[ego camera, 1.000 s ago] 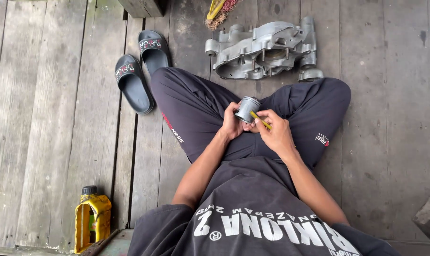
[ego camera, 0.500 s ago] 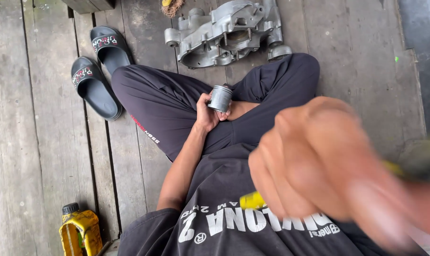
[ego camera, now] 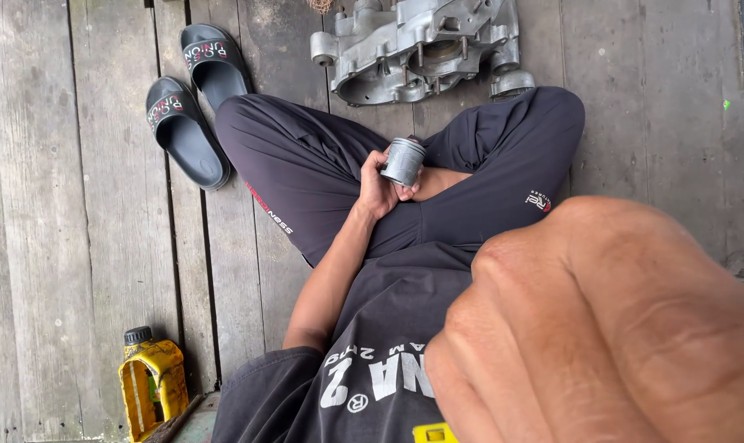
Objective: Cleaning a motorcycle piston using a small scraping tool while sitting on a wooden floor.
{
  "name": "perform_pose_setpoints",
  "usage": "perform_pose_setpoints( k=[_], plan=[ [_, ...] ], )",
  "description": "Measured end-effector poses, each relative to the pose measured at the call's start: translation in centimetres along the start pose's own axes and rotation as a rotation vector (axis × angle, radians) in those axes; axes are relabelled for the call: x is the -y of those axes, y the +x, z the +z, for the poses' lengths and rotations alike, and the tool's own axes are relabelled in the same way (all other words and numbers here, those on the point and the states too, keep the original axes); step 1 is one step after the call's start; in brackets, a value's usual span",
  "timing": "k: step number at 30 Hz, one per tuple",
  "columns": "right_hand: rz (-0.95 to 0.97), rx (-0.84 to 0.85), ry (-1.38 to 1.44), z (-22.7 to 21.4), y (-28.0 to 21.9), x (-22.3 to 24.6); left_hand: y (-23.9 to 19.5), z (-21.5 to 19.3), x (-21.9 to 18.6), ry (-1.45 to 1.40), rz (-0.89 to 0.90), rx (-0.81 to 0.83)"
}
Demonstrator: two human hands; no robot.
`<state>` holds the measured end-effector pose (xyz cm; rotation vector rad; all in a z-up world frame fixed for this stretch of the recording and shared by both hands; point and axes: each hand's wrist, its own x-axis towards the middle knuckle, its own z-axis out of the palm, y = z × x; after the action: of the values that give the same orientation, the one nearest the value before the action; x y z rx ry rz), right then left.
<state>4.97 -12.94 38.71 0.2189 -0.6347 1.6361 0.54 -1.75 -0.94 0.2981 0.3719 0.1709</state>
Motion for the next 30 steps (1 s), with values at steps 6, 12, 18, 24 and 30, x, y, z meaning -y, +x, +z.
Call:
perform_pose_setpoints(
  k=[6,12,18,24,30],
  plan=[
    [0.019,0.032,-0.005,-4.2,-1.4,1.6,-0.6,1.1,-0.4,-0.027,0.004,-0.029],
    [-0.001,0.081,-0.067,-18.1,-12.7,6.0,0.1,-0.5,0.1,-0.008,-0.013,-0.007],
    [-0.017,0.065,-0.109,-4.5,-4.5,2.2,0.6,-1.3,0.3,-0.002,-0.013,0.022],
    [0.002,0.039,-0.130,0.4,-1.6,1.2,0.3,-0.6,0.2,0.006,0.000,0.023],
    [0.006,0.068,-0.156,1.2,-1.0,1.1,-0.1,0.1,-0.1,-0.004,0.005,0.006]
  ],
)
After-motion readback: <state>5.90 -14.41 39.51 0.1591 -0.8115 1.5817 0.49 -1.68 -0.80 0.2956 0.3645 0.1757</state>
